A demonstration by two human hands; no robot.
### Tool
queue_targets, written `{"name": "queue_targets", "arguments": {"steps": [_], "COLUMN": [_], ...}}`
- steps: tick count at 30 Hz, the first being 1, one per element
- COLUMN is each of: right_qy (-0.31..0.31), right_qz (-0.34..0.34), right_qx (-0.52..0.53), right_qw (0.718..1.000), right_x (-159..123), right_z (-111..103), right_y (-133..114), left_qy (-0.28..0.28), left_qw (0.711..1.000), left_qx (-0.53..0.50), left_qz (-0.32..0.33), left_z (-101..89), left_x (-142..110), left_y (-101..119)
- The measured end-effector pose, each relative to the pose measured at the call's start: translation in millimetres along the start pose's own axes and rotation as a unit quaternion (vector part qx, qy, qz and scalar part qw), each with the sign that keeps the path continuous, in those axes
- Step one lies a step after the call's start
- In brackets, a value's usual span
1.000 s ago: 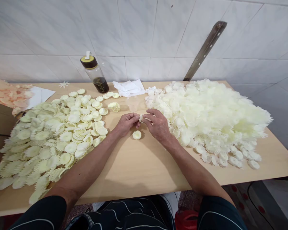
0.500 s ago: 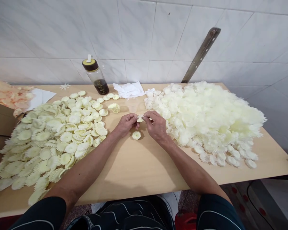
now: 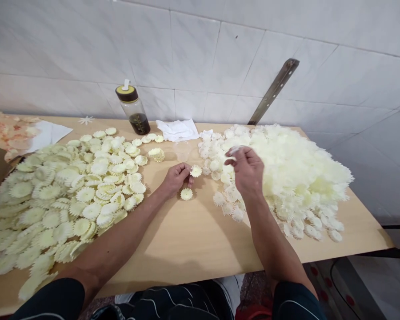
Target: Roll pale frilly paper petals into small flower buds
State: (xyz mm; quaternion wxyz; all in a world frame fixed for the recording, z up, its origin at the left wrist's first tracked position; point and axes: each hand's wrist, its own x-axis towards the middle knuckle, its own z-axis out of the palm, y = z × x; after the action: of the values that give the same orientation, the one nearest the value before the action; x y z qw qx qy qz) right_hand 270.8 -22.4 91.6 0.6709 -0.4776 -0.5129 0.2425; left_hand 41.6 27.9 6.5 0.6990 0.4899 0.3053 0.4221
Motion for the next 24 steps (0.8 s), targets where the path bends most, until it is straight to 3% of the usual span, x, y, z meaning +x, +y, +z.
{"name": "queue_targets", "arguments": {"steps": [2,5,16,20,22,24], "right_qy": [-0.063,-0.093,-0.078,-0.026,0.02,0.059], "right_qz": [0.089,0.161,0.242,0.179,0.083,-0.048], "right_qx": [0.05,0.109,0.157,0.104,-0.02,-0.219], "right_qw": [0.993,0.977,0.954,0.978,0.996,0.973], "right_x": [-3,-8,-6,-3,-1,1], "right_z": [1,6,1,-8,-16,-27], "right_y": [0,5,5,12,16,20], "left_qy": [-0.009,-0.011,-0.032,-0.033,-0.028,-0.027], "left_qw": [1.0,1.0,0.999,0.999,0.999,0.999], "left_qx": [0.012,0.026,0.039,0.036,0.029,0.023], "left_qz": [0.0,0.01,-0.001,-0.005,-0.005,-0.004], "left_z": [0.4,0.0,-3.1,-4.1,-3.8,-3.2], "left_x": [0,0,-3,-3,-2,-1], "left_y": [2,4,9,8,8,7]}}
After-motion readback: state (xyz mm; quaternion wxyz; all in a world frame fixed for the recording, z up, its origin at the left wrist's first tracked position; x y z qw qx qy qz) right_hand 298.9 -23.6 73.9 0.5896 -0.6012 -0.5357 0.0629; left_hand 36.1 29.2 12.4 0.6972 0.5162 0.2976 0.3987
